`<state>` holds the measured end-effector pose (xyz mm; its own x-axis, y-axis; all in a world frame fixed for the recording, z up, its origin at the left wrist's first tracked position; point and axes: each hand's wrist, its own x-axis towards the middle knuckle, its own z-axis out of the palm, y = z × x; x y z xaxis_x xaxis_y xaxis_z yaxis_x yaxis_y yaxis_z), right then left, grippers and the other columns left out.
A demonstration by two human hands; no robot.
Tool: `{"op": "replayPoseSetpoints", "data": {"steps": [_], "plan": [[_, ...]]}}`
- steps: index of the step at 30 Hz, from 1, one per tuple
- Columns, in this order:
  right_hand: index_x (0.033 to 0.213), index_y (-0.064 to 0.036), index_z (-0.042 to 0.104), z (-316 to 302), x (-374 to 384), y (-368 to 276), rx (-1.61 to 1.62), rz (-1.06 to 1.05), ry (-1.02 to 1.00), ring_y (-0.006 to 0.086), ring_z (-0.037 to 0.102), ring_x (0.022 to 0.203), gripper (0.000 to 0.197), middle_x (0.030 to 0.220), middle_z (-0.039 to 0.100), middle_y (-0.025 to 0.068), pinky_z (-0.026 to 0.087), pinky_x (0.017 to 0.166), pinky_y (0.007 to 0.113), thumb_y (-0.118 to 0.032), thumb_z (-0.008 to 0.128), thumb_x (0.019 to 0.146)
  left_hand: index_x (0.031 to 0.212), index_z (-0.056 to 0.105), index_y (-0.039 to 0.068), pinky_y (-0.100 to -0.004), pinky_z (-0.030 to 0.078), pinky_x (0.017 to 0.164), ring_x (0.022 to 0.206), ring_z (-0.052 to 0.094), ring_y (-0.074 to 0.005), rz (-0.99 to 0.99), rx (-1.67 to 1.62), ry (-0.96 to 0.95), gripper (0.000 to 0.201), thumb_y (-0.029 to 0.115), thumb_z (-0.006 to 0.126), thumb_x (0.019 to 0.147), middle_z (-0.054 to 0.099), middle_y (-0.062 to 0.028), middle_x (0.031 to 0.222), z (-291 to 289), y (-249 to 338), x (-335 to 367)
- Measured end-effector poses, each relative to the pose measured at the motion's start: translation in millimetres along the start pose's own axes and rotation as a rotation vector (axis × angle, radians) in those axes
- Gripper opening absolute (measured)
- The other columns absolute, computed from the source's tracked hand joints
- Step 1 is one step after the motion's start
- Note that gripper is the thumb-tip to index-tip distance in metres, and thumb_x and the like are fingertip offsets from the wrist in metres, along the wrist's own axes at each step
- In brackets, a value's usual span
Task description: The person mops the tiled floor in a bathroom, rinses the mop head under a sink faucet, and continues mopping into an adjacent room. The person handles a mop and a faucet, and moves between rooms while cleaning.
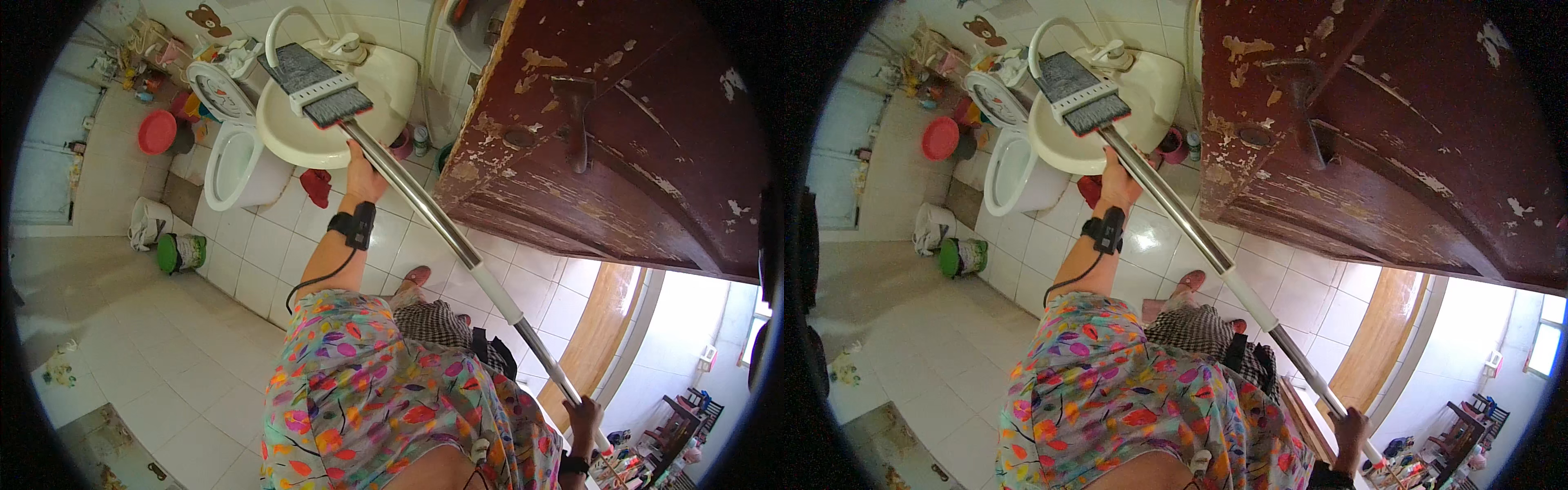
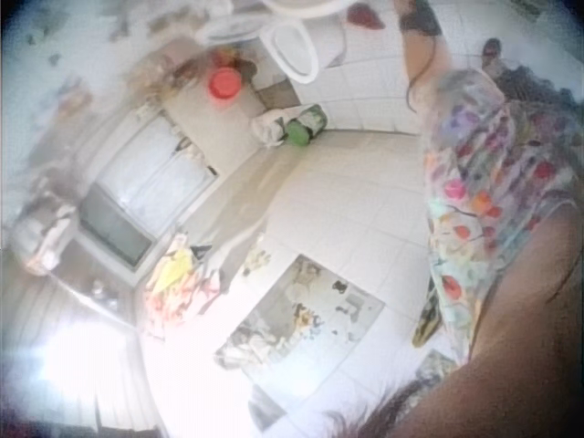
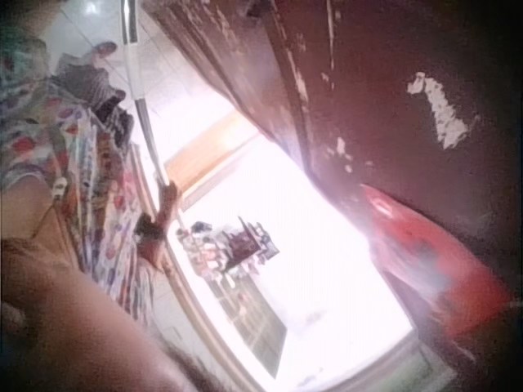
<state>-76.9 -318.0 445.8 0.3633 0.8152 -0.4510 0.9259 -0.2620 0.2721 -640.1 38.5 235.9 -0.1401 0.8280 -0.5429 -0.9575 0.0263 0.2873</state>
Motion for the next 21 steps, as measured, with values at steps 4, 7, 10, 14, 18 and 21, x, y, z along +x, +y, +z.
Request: {"op": "replayPoseSetpoints", "data": {"steps": [4,7,10,14,18,21], "plan": [[0.067,-0.0052,0.062,2,31,-73,0.11,-0.046,-0.054,0.0357,0.062,0.063,0.044,0.064,0.061,0.017,0.047,0.057,0.044,-0.046,0.077,0.07,0.095,0.054,0.005,-0.0404,0.049,0.076,0.071,0.052,-0.0221,0.007,0.074,-0.004,0.056,0.057,0.031,0.097,0.052,-0.0054,0.074,-1,-18,-23],[0.068,-0.0051,0.062,-1,44,-93,0.17,-0.102,-0.118,0.0351,0.062,0.063,0.043,0.065,0.062,0.016,0.048,0.058,0.044,-0.045,0.077,0.07,0.097,0.051,0.005,-0.0412,0.049,0.074,0.069,0.05,-0.0216,0.105,0.146,0.16,0.056,0.057,0.031,0.097,0.05,-0.0054,0.074,6,-24,-41],[0.069,-0.0051,0.062,-5,46,-82,0.087,-0.129,-0.109,0.0344,0.062,0.062,0.041,0.065,0.063,0.0155,0.048,0.058,0.044,-0.044,0.076,0.071,0.098,0.05,0.004,-0.0421,0.049,0.075,0.069,0.049,-0.0223,0.125,0.144,0.133,0.056,0.057,0.03,0.098,0.05,-0.0061,0.075,12,-19,-52],[0.071,-0.0069,0.064,-8,39,-22,0.048,-0.166,-0.017,0.0336,0.064,0.064,0.027,0.067,0.063,0.0158,0.049,0.059,0.044,-0.031,0.076,0.067,0.099,0.052,0.006,-0.0456,0.05,0.077,0.076,0.055,-0.0257,0.186,0.132,0.146,0.047,0.049,0.032,0.1,0.055,-0.0097,0.086,4,3,-39],[0.063,-0.0057,0.056,-15,13,88,0.006,-0.105,0.065,0.0379,0.056,0.06,0.025,0.06,0.055,0.0156,0.044,0.055,0.047,-0.023,0.073,0.062,0.106,0.054,0.003,-0.0458,0.05,0.081,0.086,0.058,-0.0297,0.252,0.192,0.114,0.038,0.036,0.034,0.102,0.059,-0.0111,0.098,-19,42,-9],[0.062,-0.0049,0.052,-30,1,176,-0.013,-0.071,0.211,0.0389,0.053,0.065,0.02,0.063,0.053,0.0165,0.042,0.06,0.046,-0.015,0.069,0.06,0.118,0.054,0.006,-0.0471,0.049,0.085,0.098,0.059,-0.0299,0.169,0.081,0.093,0.035,0.031,0.041,0.098,0.061,-0.012,0.111,-25,67,9]]}}
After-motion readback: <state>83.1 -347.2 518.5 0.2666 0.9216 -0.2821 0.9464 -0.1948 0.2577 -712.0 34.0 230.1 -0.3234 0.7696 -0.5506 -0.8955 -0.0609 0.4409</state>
